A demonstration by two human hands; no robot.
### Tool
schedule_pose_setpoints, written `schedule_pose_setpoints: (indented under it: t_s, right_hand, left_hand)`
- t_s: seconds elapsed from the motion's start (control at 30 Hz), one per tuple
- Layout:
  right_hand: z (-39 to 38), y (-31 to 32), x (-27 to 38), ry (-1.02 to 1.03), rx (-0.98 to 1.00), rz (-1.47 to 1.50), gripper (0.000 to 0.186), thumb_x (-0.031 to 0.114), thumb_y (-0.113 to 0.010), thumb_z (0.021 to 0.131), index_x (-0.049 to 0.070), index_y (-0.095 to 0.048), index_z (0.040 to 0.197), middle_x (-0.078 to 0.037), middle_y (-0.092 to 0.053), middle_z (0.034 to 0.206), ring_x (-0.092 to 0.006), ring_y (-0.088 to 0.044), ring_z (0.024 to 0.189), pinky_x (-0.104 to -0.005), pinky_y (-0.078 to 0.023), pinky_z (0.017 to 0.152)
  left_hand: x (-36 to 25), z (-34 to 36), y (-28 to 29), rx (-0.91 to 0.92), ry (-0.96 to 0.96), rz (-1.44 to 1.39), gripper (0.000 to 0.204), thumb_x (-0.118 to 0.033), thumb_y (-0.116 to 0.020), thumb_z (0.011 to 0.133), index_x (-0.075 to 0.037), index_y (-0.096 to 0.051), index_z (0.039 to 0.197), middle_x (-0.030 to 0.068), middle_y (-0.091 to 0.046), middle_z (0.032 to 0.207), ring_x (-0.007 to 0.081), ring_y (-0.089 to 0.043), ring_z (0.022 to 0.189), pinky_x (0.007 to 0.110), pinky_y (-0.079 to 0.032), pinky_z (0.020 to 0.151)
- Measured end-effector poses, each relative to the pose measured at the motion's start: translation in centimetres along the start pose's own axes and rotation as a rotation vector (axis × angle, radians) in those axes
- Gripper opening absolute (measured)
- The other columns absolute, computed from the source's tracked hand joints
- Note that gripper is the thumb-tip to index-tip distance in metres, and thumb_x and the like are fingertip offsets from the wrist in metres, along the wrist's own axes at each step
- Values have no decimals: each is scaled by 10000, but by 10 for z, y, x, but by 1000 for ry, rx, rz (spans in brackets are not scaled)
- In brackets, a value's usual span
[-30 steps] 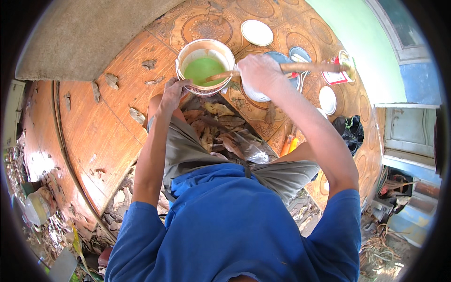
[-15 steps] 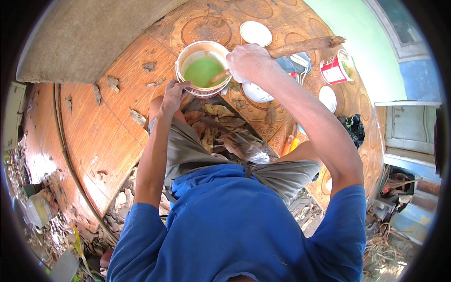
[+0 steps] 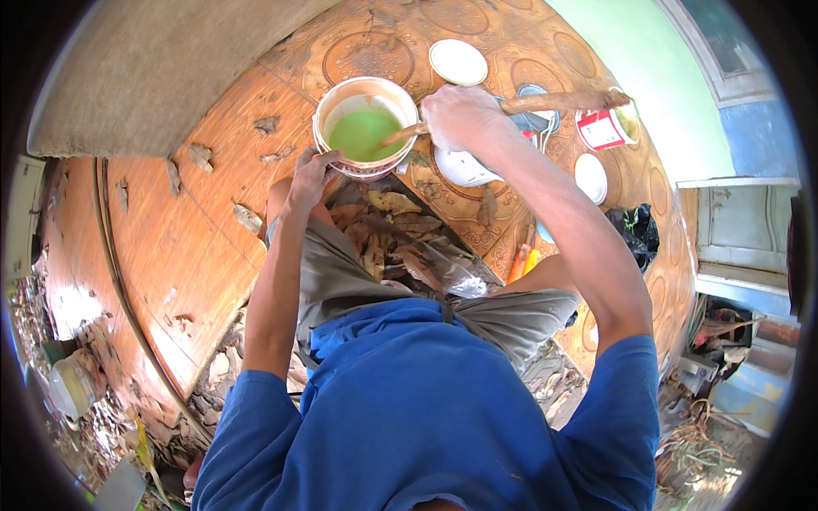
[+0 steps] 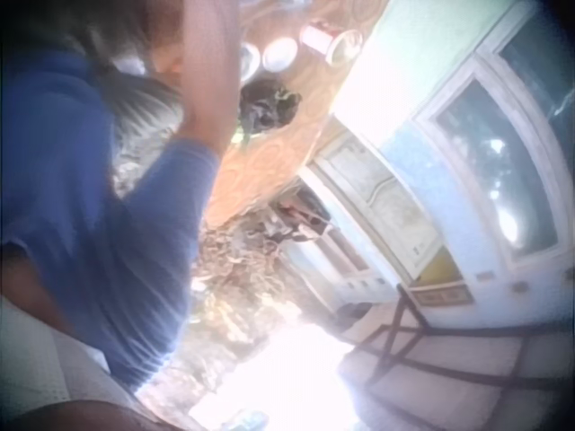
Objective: The person sits on the floor and pours a green liquid from a plastic bag into a bucket. They then use a wooden stick to stir the green liquid in the bucket, mixing it thoroughly.
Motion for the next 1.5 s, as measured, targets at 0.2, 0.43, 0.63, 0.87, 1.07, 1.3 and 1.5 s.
schedule_pose_setpoints:
  t_s: [0.2, 0.43, 0.63, 0.87, 1.07, 1.3, 1.5]
  right_hand:
    - [19, -9, 3, -59, 11, -11, 229, 128, -461, 869, 49, -622, 1011, -133, -644, 945, -226, -635, 876, -344, -514, 732]
    - [13, -7, 7, -14, 104, -171, 255, 125, -519, 847, 63, -621, 1072, -126, -638, 1016, -227, -629, 917, -347, -515, 726]
    - [21, 10, -2, -17, 36, -25, 258, 159, -482, 866, 66, -637, 1051, -95, -646, 1034, -221, -632, 930, -335, -506, 759]
    - [28, -8, -12, -153, 7, 20, 242, 167, -477, 869, 80, -656, 1007, -97, -653, 1001, -211, -622, 957, -336, -499, 768]
    - [2, 7, -8, -77, 16, -12, 241, 148, -466, 859, 74, -659, 983, -114, -659, 953, -229, -636, 910, -343, -501, 751]
    - [-11, -6, -37, -132, -159, 153, 192, 94, -485, 806, 5, -653, 831, -181, -652, 834, -305, -644, 813, -389, -518, 715]
    - [-33, -44, -28, -165, -120, 170, 207, 118, -477, 823, 45, -670, 815, -146, -663, 791, -271, -655, 790, -369, -515, 712]
  left_hand:
    - [-4, -5, -12, -19, 13, 0, 214, -40, -590, 808, 6, -487, 990, 88, -595, 908, 156, -593, 815, 282, -506, 773]
    - [-10, -10, -13, 35, -27, 13, 138, -64, -595, 806, -16, -531, 918, 31, -569, 813, 124, -570, 750, 251, -492, 746]
    - [-2, 0, -4, -64, 20, 64, 186, -54, -591, 797, 24, -546, 959, 92, -618, 897, 155, -603, 800, 263, -510, 751]
    - [-10, 3, -14, 61, -41, 36, 164, -33, -591, 776, 33, -551, 921, 83, -618, 832, 146, -606, 733, 256, -522, 708]
    - [-41, 18, -24, 27, -104, 292, 185, -65, -634, 727, 2, -549, 877, 54, -588, 767, 114, -561, 664, 252, -496, 666]
    - [-88, 30, -38, 132, -242, 679, 219, -49, -668, 661, 38, -549, 823, 58, -555, 681, 132, -532, 584, 277, -429, 524]
    - [-92, 31, -51, 221, -235, 812, 231, -56, -668, 667, 38, -548, 842, 67, -551, 718, 134, -536, 620, 280, -438, 553]
Point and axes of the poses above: each hand's wrist, its own z-axis towards the middle knuckle, its own y-axis out of the back of the hand, x = y × z, the point moved 5 cm from there along z, towards the middle knuckle
